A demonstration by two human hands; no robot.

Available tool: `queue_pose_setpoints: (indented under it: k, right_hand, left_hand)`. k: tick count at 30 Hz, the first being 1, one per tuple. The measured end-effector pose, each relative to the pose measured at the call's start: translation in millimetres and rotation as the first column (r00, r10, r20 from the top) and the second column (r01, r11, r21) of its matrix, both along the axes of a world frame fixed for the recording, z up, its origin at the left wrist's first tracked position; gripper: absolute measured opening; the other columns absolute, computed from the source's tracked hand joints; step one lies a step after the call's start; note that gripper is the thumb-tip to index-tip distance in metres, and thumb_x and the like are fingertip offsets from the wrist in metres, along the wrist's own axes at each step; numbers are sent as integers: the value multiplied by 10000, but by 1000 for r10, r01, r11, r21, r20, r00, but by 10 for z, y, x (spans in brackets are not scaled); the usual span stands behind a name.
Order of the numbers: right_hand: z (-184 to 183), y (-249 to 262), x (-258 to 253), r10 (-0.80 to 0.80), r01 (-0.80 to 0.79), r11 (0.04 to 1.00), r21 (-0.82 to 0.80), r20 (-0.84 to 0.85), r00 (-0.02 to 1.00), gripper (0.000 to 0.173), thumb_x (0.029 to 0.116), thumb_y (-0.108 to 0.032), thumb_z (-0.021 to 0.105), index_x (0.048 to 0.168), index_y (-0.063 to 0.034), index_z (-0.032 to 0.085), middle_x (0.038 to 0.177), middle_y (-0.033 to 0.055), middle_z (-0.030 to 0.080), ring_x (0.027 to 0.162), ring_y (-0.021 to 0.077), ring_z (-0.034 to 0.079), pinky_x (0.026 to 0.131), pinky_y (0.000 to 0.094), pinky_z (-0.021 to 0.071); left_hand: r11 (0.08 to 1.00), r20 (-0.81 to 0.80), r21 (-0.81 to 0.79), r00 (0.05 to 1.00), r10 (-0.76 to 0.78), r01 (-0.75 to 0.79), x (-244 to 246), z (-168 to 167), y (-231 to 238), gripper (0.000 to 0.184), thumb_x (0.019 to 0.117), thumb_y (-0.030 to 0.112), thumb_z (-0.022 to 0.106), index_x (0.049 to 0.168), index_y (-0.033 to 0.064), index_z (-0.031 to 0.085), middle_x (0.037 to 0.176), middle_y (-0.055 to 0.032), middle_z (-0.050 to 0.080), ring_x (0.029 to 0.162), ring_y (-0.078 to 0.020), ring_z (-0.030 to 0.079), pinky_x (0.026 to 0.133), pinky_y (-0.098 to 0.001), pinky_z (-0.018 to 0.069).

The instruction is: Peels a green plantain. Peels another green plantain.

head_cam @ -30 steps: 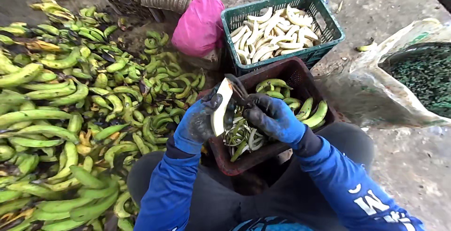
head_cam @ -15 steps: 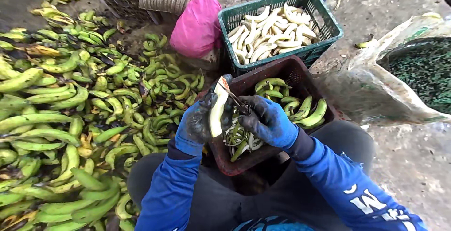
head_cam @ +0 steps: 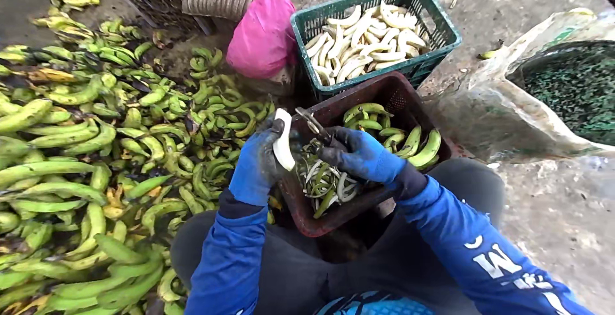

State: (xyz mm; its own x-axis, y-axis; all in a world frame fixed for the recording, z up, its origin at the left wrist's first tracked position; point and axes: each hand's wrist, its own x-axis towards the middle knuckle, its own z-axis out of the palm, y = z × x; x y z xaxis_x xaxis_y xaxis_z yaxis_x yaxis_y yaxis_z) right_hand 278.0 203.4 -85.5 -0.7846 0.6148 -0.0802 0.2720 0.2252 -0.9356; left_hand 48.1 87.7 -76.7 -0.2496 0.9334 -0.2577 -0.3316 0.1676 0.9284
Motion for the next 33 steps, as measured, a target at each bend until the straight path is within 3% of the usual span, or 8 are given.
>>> queue_pose_setpoints:
  k: [2,6,11,13,19,26,28,33]
  right_hand:
    - [-58,71,60,43,-40,999,-21,142,989,519,891,-522,759,1306,-225,660,827,20,701,655,152,657,596,425,592]
    - [-93,-49,39,-164,163,985,-57,-9,986,548,832,-450,827,1290,-209,648,782,44,661,584,172,606,505,395,538]
    - [-239,10,-183,-146,142,986,93,39,989,941,761,-283,901,1562,-232,411,988,86,725,755,228,701,630,494,614]
    - [-52,385,-184,-84,72,992,106,122,989,819,774,-221,885,1501,-167,511,1100,96,732,930,226,711,840,512,603]
    - [49,1525,147,-587,528,753,393,39,808,647,808,-342,831,1349,-81,591,1134,110,696,998,239,684,899,496,578]
    - [-1047,1517,221,-275,19,946,323,772,573,583,841,-194,754,1398,-189,585,1192,199,700,1105,427,671,882,703,525]
    - [-1357,1450,248,-284,3,947,321,834,472,743,813,-198,781,1495,-218,488,1221,229,684,1119,466,658,872,718,520]
    - [-1366,1416,212,-390,25,900,435,777,494,549,833,-202,759,1363,-185,621,1269,192,678,1178,449,634,915,699,515]
  left_hand:
    - [971,-208,-98,958,195,-219,-33,-168,97,463,1014,405,609,1457,315,512,1141,-59,680,864,-206,687,712,-419,602]
    - [962,-4,-11,962,273,-273,7,-184,150,414,1038,371,573,1423,227,523,1197,-69,663,1015,-237,682,835,-463,600]
    - [982,408,157,899,-157,100,274,-148,151,505,1096,481,333,1401,148,559,1253,-75,663,1101,-198,663,921,-412,584]
    - [986,409,109,898,-162,128,242,-164,192,540,1092,491,341,1448,126,520,1308,-136,643,1158,-295,655,968,-513,564]
    - [999,195,-21,981,-26,30,87,-166,286,474,1088,454,375,1402,149,557,1250,-113,661,1037,-277,688,870,-478,594]
    - [988,-43,-138,997,-71,64,183,-179,287,419,1079,414,451,1416,195,569,1237,-81,686,987,-238,706,825,-433,601]
    - [988,-46,-128,994,-94,88,197,-191,300,421,1078,410,461,1417,187,574,1216,-92,688,977,-246,703,825,-447,603]
    - [984,-132,-175,990,-58,34,109,-302,325,419,1066,413,503,1382,156,602,1153,-127,719,947,-269,729,807,-453,619]
